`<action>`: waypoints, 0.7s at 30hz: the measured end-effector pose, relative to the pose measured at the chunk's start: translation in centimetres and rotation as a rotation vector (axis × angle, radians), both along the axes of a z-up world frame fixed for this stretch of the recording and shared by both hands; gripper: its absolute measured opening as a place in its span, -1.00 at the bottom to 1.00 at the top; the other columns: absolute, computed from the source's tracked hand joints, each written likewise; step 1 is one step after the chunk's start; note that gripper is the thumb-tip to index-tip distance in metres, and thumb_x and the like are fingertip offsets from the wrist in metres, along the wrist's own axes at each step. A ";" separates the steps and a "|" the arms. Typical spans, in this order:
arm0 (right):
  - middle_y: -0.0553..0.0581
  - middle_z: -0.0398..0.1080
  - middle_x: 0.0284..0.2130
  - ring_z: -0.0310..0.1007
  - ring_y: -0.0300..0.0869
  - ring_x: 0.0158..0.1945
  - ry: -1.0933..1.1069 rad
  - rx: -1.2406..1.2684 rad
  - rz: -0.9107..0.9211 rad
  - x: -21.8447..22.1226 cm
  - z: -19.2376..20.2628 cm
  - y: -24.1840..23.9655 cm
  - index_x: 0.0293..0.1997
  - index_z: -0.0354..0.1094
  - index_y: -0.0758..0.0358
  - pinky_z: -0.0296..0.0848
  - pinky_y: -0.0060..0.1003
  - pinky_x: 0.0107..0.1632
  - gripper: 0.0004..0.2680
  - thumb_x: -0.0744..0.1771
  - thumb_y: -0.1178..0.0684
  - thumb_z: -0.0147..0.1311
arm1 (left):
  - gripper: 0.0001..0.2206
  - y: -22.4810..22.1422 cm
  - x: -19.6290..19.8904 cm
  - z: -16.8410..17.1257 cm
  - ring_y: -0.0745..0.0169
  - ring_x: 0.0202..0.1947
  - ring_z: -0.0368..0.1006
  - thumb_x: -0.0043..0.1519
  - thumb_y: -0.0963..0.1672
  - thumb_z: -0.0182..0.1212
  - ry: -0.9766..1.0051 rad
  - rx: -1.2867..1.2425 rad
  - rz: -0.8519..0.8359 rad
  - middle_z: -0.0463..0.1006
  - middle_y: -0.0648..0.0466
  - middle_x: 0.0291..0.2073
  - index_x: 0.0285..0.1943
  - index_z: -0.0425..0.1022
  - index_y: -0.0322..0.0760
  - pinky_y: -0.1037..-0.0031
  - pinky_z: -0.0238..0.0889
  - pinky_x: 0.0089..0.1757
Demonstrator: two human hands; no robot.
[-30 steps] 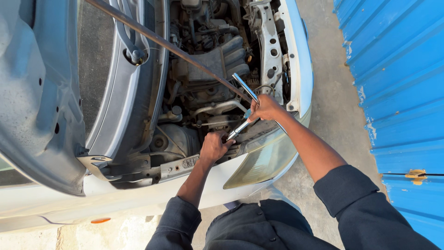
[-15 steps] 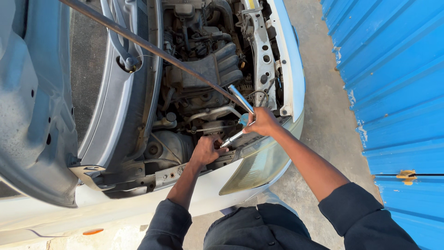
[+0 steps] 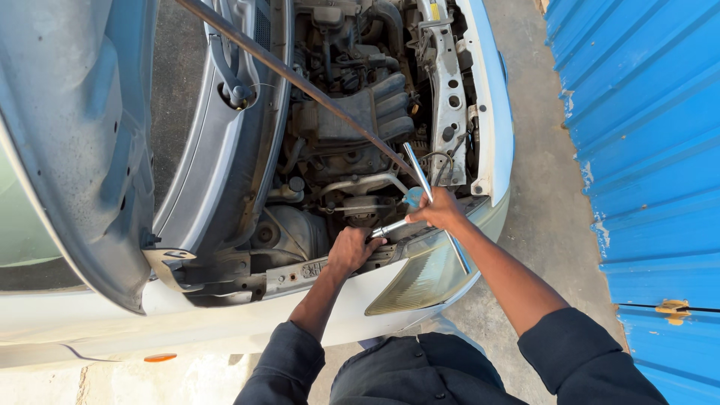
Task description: The person uses a socket wrench and an extension bar to loosen and tighten various bolts within the engine bay of a car.
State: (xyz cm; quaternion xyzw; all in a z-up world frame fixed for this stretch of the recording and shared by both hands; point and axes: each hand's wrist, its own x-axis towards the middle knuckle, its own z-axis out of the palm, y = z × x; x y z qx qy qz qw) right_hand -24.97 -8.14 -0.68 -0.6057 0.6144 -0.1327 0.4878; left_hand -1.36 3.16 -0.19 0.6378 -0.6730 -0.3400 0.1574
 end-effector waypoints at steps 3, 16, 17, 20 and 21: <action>0.15 0.45 -0.57 0.39 -0.25 -0.61 -0.113 0.023 -0.056 -0.5 -0.7 1.4 -0.41 0.19 0.22 0.33 -0.32 -0.58 -0.63 0.08 0.12 0.52 | -0.60 -0.1 0.2 -0.3 -0.10 -0.41 0.60 0.14 0.08 0.34 0.030 -0.066 -0.019 0.63 -0.14 -0.46 -0.26 0.63 -0.36 0.17 0.43 -0.26; 0.11 0.44 -0.50 0.31 -0.32 -0.57 -0.406 -0.002 -0.202 -3.3 5.4 -0.6 -0.44 0.25 0.20 0.20 -0.41 -0.58 -0.71 0.10 0.27 0.45 | -0.61 -3.2 -0.2 3.4 -0.02 -0.44 0.55 0.16 0.04 0.38 0.245 -0.256 0.013 0.62 -0.16 -0.43 -0.08 0.64 -0.37 0.22 0.39 -0.32; 0.13 0.45 -0.51 0.30 -0.31 -0.58 -0.402 -0.039 -0.208 -3.7 6.0 -0.8 -0.44 0.23 0.20 0.20 -0.41 -0.57 -0.70 0.11 0.26 0.46 | -0.63 -4.0 -0.4 3.1 0.06 -0.38 0.58 0.20 0.02 0.34 0.347 -0.257 0.000 0.64 -0.12 -0.37 -0.03 0.62 -0.37 0.26 0.41 -0.29; 0.15 0.50 -0.51 0.33 -0.31 -0.56 -0.312 -0.092 -0.183 -3.6 6.9 -0.4 -0.47 0.19 0.19 0.21 -0.40 -0.57 -0.69 0.13 0.25 0.45 | -0.67 -5.0 -0.6 1.7 0.14 -0.35 0.55 0.26 -0.02 0.27 0.396 -0.082 -0.029 0.65 -0.07 -0.32 0.04 0.58 -0.36 0.29 0.40 -0.24; 0.15 0.52 -0.51 0.35 -0.31 -0.56 -0.267 -0.104 -0.174 -3.6 7.2 -0.2 -0.47 0.18 0.19 0.22 -0.39 -0.57 -0.69 0.13 0.24 0.44 | -0.68 -5.3 -0.7 1.1 0.14 -0.35 0.52 0.27 -0.03 0.26 0.371 0.004 -0.046 0.64 -0.05 -0.33 0.05 0.57 -0.36 0.28 0.37 -0.24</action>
